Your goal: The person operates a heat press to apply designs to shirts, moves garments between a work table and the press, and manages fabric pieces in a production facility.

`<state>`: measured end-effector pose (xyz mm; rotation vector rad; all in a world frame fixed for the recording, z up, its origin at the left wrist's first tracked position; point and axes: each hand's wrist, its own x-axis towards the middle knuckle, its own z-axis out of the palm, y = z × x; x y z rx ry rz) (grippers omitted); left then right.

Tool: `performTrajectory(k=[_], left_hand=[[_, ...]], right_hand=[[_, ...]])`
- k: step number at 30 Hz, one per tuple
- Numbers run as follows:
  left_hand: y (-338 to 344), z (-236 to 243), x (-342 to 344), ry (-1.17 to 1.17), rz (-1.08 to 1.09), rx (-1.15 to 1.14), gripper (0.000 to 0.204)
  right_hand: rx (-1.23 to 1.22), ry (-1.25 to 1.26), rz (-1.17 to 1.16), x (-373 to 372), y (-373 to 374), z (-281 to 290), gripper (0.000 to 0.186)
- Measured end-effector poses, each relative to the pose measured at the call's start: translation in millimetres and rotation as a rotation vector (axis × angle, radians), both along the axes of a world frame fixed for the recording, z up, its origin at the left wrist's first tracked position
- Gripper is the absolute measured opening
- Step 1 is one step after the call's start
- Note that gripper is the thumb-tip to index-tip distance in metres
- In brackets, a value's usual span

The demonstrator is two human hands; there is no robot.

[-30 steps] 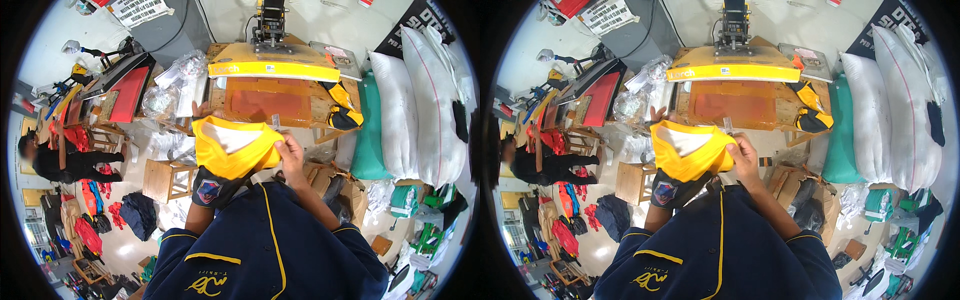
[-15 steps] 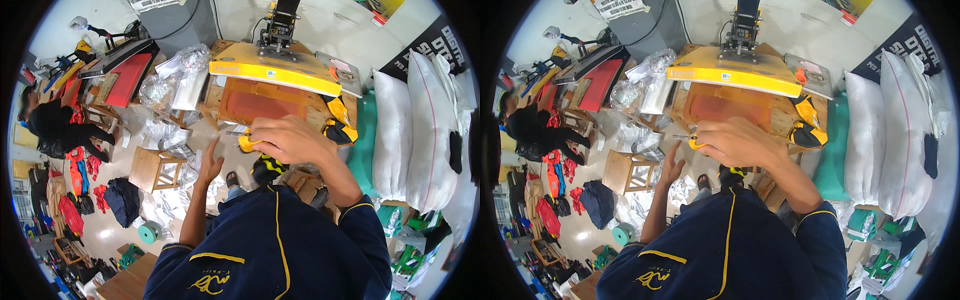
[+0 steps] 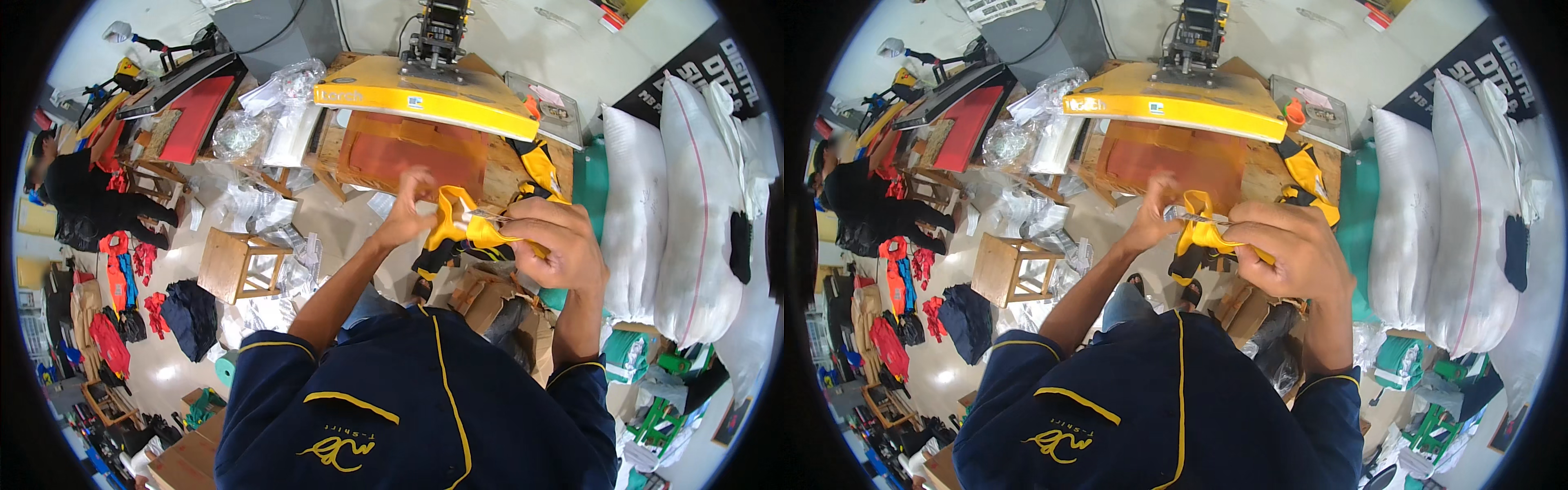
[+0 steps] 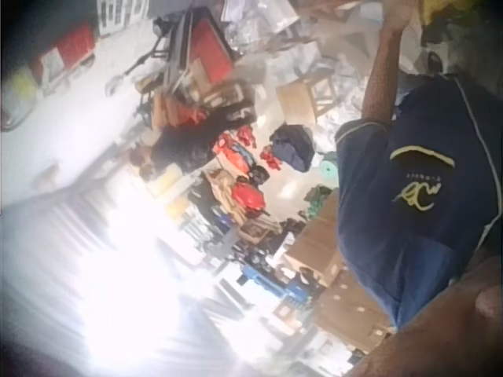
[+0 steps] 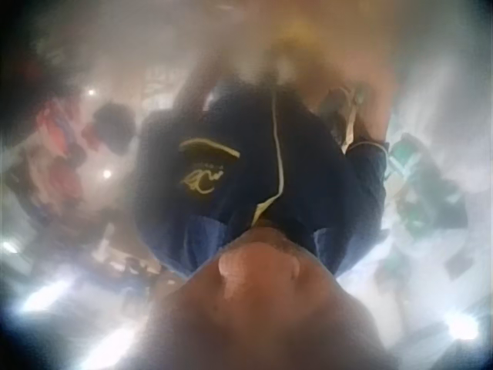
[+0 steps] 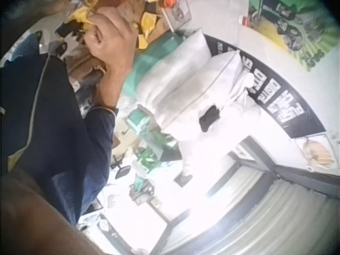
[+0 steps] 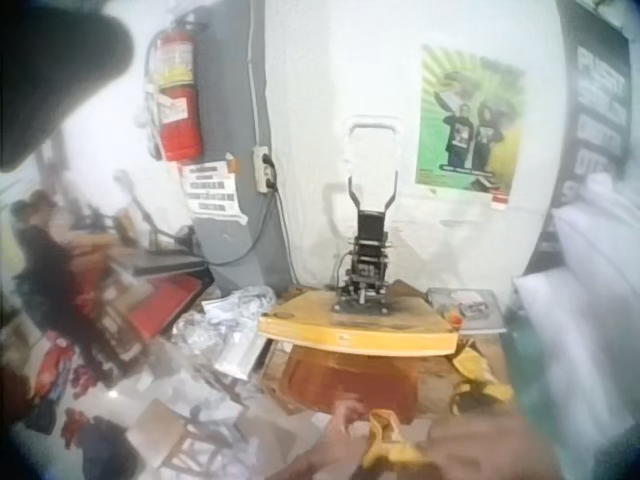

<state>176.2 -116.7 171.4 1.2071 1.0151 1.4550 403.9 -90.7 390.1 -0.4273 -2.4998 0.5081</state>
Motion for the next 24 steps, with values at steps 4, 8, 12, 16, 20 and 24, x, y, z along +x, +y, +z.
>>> performTrajectory(k=[4,8,12,16,20,24], left_hand=[[10,13,4,0.206,-0.331,-0.143,0.061],[-1,13,-19,0.312,-0.718,-0.321,0.030],[-29,-12,-60,0.214,-0.472,-0.290,0.021],[-57,-43,-96,0.097,-0.073,-0.253,0.024],[-53,-32,-144,0.105,0.121,-0.256,0.016],[-32,-27,-190,0.347,0.042,-0.217,0.017]], right_hand=[[0.064,0.034,-0.050,-2,-7,3,0.020],[0.071,0.043,-0.191,1,-19,23,0.021],[0.140,0.079,-0.426,1,-35,28,0.025],[0.163,0.170,-0.593,-6,-31,-11,0.022],[0.067,0.115,-0.819,1,-15,-94,0.016],[-0.136,0.139,-0.890,1,-1,-179,0.016]])
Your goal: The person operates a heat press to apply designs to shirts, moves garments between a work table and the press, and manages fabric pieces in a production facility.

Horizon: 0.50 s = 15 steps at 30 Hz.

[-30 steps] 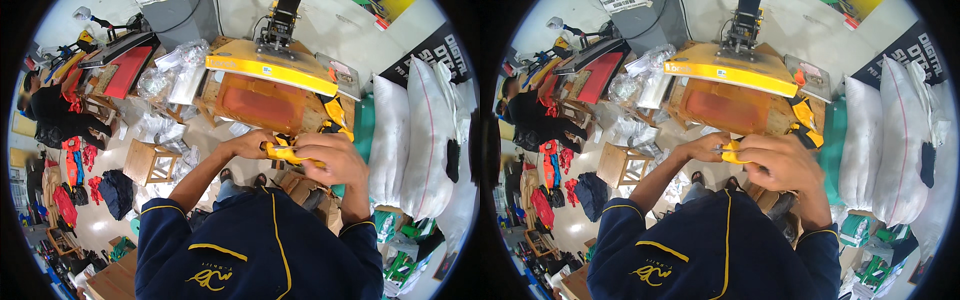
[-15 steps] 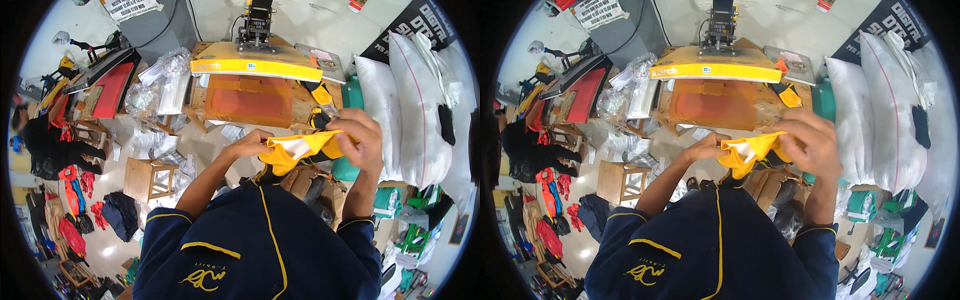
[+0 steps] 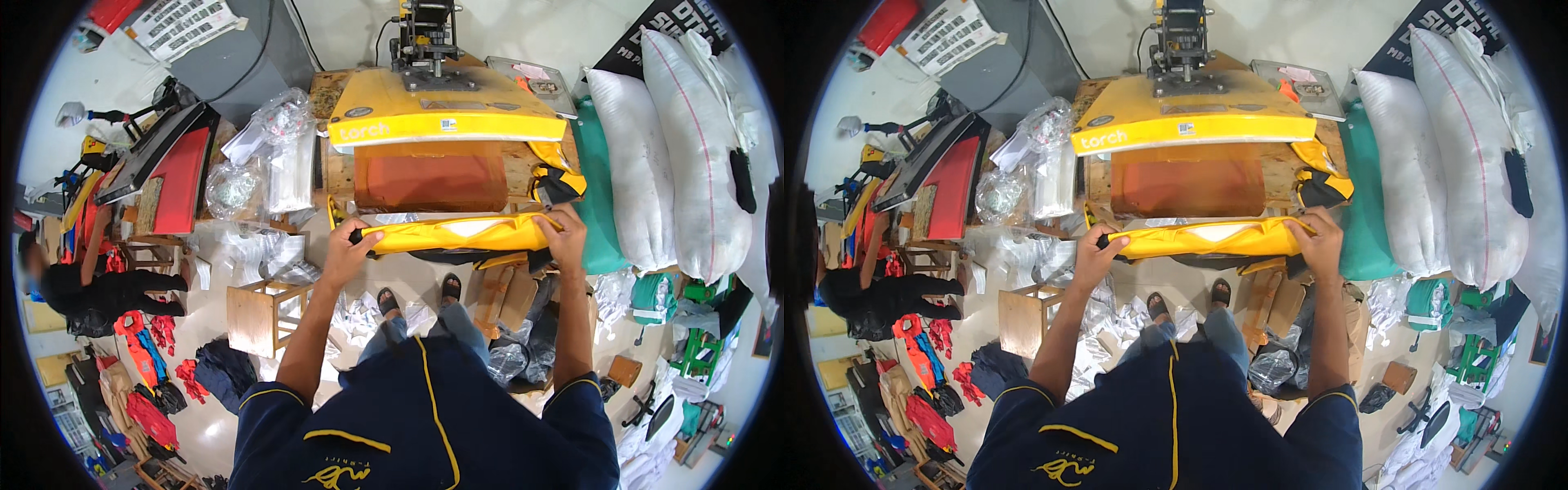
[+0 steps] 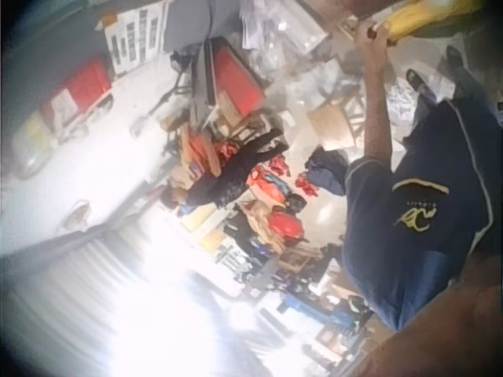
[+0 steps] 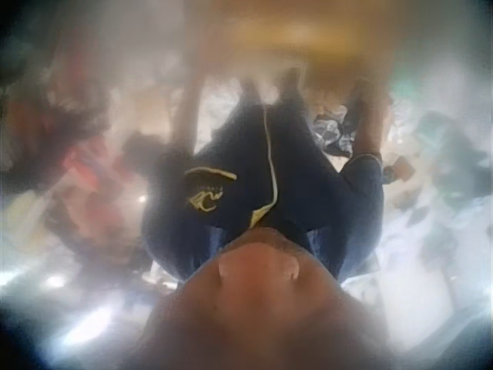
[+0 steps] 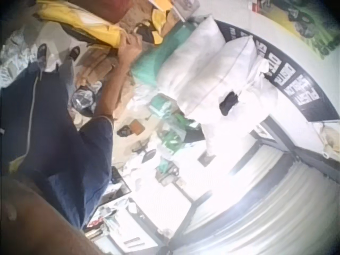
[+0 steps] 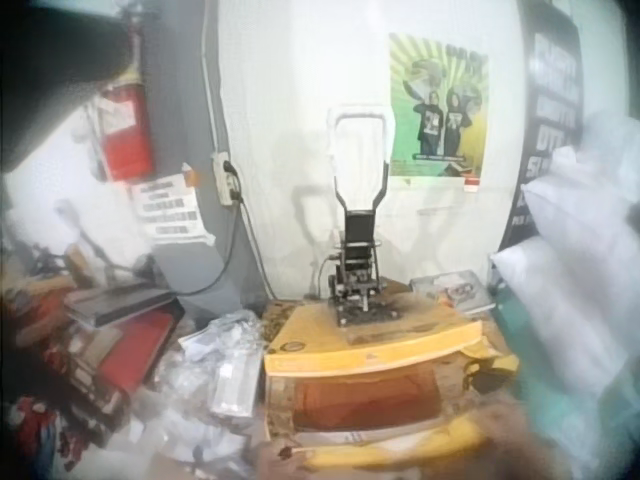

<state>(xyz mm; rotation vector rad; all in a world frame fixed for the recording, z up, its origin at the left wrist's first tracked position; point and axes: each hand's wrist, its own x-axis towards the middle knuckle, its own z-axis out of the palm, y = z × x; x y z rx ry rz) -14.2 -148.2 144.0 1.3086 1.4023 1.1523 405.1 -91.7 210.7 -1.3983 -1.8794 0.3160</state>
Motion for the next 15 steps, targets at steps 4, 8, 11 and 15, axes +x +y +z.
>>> performTrajectory(k=[4,8,11,15], left_hand=[[22,-24,-23,0.095,-0.071,-0.035,0.016],[47,-35,-28,0.114,-0.059,0.009,0.015],[82,-46,-32,0.109,0.084,0.002,0.010],[154,-86,-48,0.385,0.205,0.192,0.021]], right_hand=[[-0.167,0.094,0.025,-5,21,-64,0.019],[-0.219,0.111,0.128,-1,55,-90,0.009],[-0.218,0.052,0.147,-9,108,-90,0.006],[-0.047,-0.109,0.064,-8,179,-155,0.022]])
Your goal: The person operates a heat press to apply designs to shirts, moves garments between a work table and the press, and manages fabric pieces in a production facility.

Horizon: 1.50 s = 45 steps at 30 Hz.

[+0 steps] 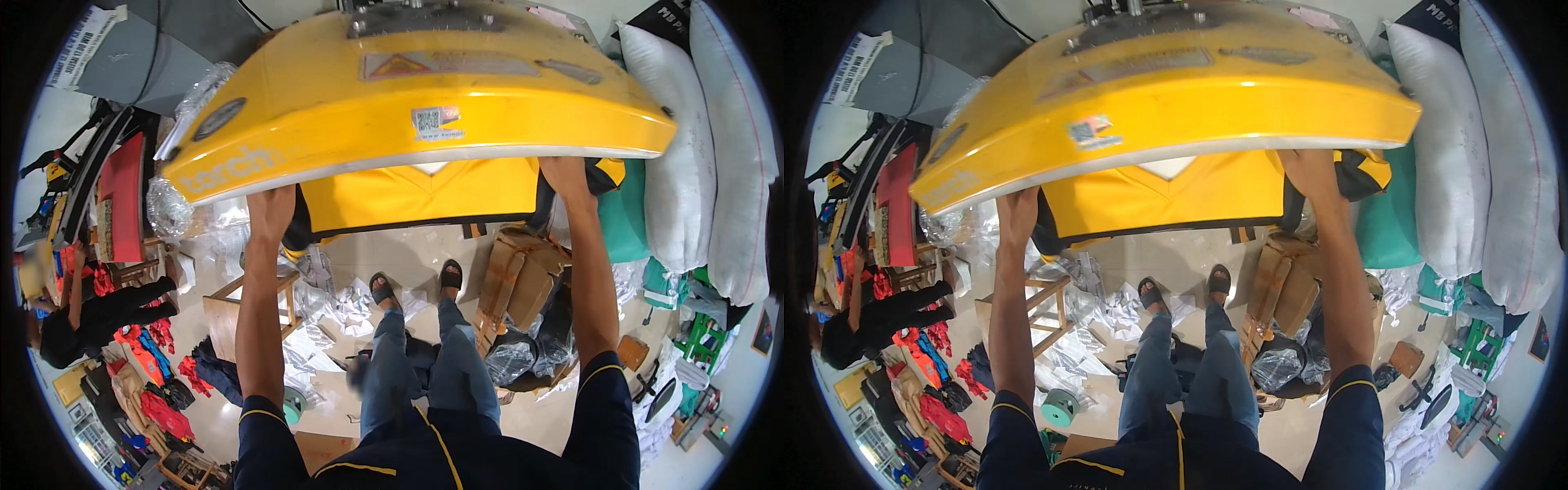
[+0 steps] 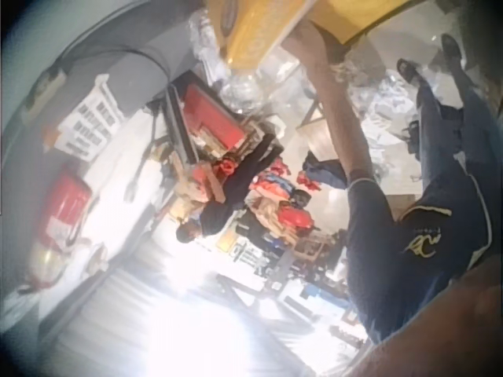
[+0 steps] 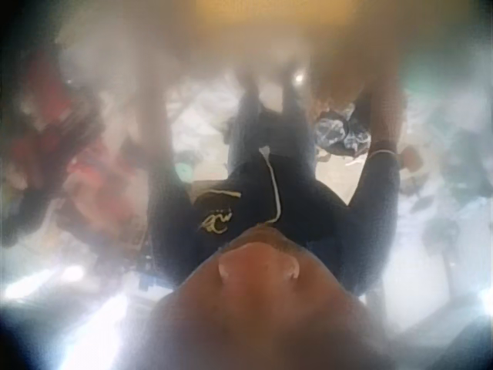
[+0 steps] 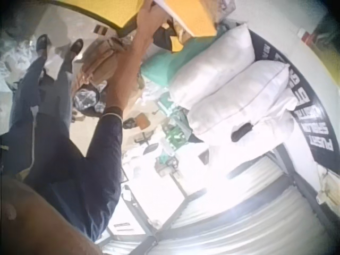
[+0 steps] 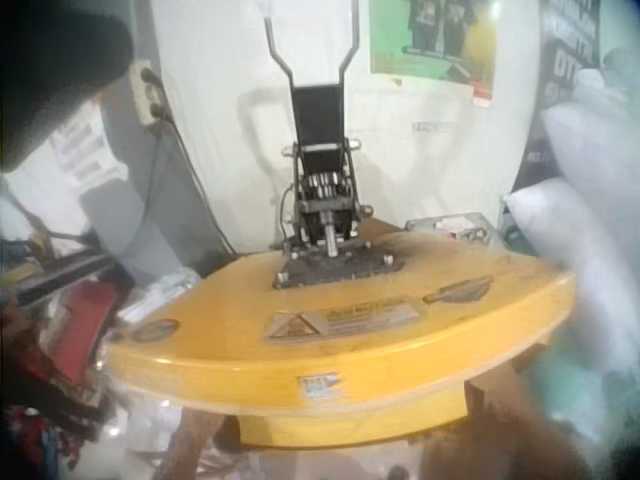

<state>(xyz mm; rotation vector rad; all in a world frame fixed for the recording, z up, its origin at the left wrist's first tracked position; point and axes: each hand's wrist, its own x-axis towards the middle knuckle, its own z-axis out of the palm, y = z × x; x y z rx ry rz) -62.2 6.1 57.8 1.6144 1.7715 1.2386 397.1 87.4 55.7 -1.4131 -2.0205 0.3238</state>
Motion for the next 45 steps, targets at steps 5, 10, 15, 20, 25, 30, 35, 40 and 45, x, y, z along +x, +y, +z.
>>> performTrajectory(k=[5,10,15,20,25,30,35,40,45], left_hand=[[27,-73,-31,0.562,0.063,0.002,0.024],[11,-72,-39,0.557,0.057,-0.034,0.025],[-31,-51,-38,0.500,0.060,-0.071,0.027],[-51,-33,-28,0.446,0.024,-0.089,0.028],[-51,-25,4,0.436,-0.062,-0.053,0.030],[-57,-34,48,0.517,-0.113,-0.017,0.031],[-60,-47,69,0.569,-0.152,0.024,0.033],[-69,-51,64,0.600,-0.145,0.030,0.035],[-64,-37,73,0.687,-0.147,0.035,0.041]], right_hand=[[0.058,-0.355,-0.098,4,25,-33,0.033],[0.064,-0.369,-0.132,7,19,-35,0.033],[0.043,-0.309,-0.144,6,7,-26,0.033],[0.004,-0.262,-0.165,1,-23,-19,0.033],[-0.029,-0.213,-0.157,-19,-53,-14,0.033],[-0.052,-0.182,-0.061,-54,-75,-27,0.033],[-0.041,-0.207,-0.054,-65,-94,-38,0.033],[-0.023,-0.233,-0.046,-72,-92,-40,0.034],[-0.012,-0.256,-0.045,-82,-89,-19,0.034]])
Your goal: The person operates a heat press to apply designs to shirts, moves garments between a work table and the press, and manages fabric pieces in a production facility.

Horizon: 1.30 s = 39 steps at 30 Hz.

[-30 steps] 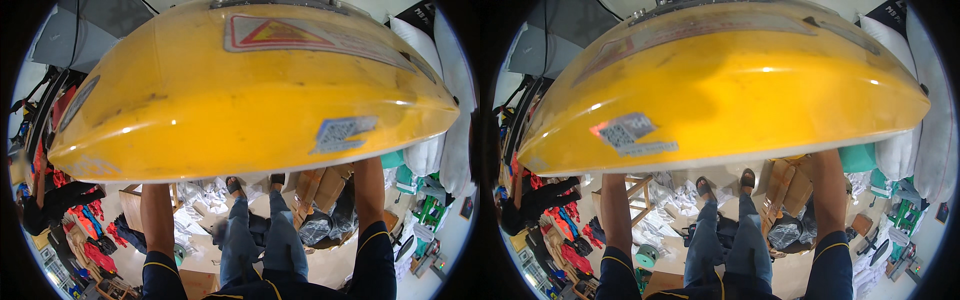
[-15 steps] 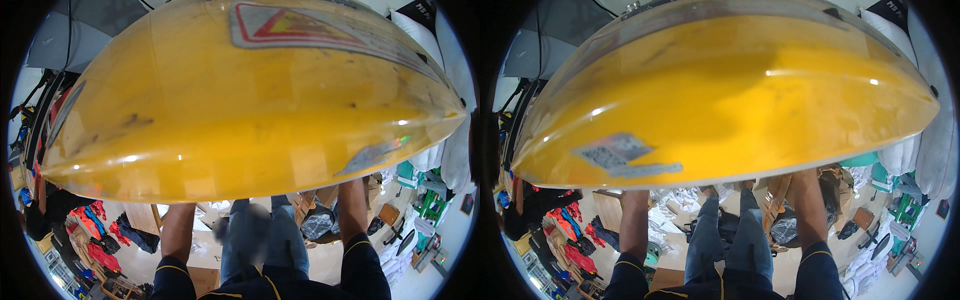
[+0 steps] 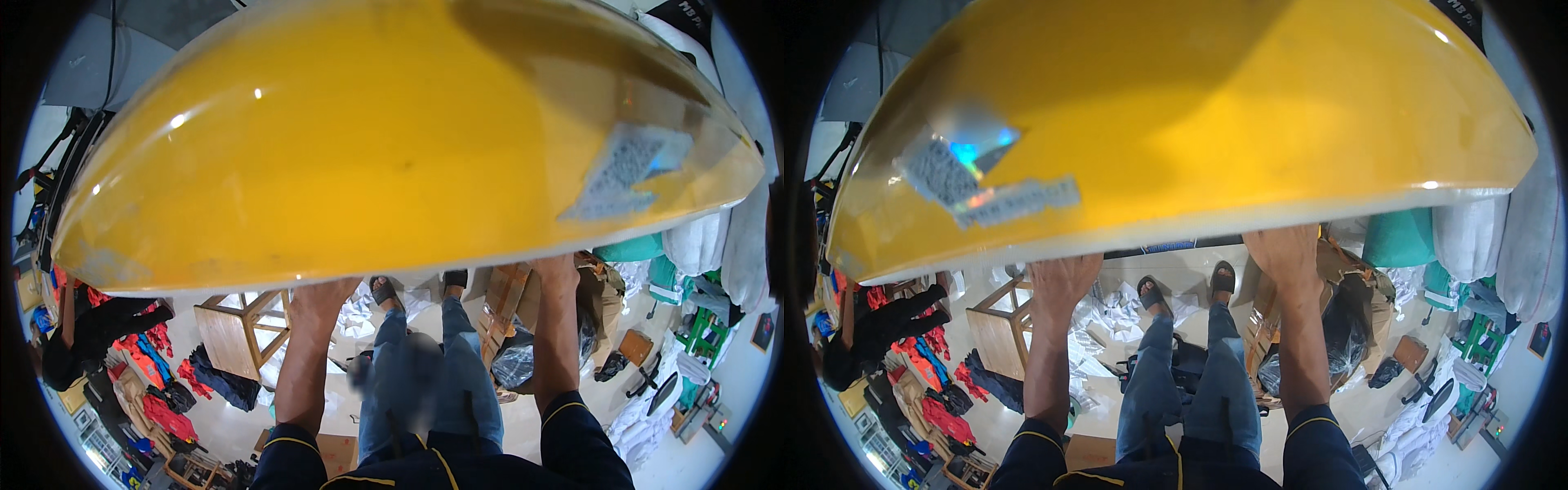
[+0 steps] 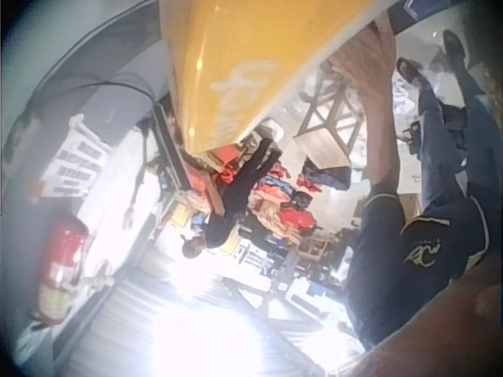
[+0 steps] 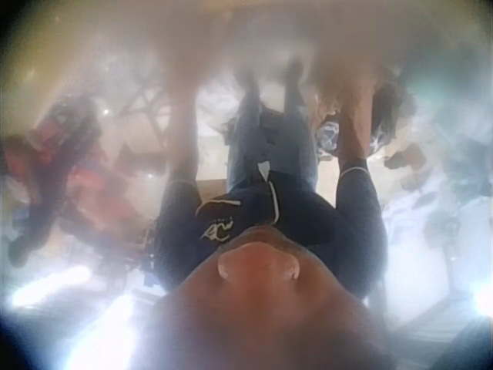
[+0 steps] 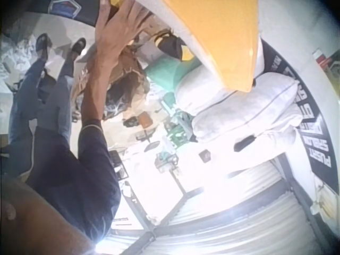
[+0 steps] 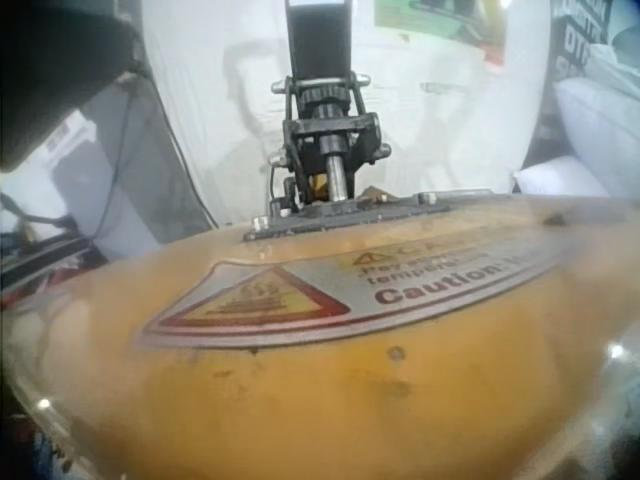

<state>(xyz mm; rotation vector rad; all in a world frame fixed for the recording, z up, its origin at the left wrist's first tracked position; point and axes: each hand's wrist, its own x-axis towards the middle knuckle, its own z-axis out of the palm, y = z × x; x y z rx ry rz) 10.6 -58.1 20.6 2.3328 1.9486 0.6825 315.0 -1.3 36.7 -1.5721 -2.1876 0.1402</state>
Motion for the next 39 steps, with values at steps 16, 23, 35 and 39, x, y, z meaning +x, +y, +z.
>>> performTrajectory(k=[16,23,35,39], left_hand=[[30,46,8,-0.009,0.093,-0.093,0.040],[109,-27,-114,-0.245,0.193,-0.118,0.028],[112,-45,-125,-0.240,0.239,-0.171,0.026],[109,-47,-123,-0.237,0.244,-0.158,0.026]], right_hand=[[-0.072,0.227,-0.131,7,19,17,0.036],[0.203,0.183,-0.328,97,122,-82,0.031],[0.282,0.136,-0.347,113,149,-76,0.030],[0.259,0.114,-0.348,115,151,-72,0.030]])
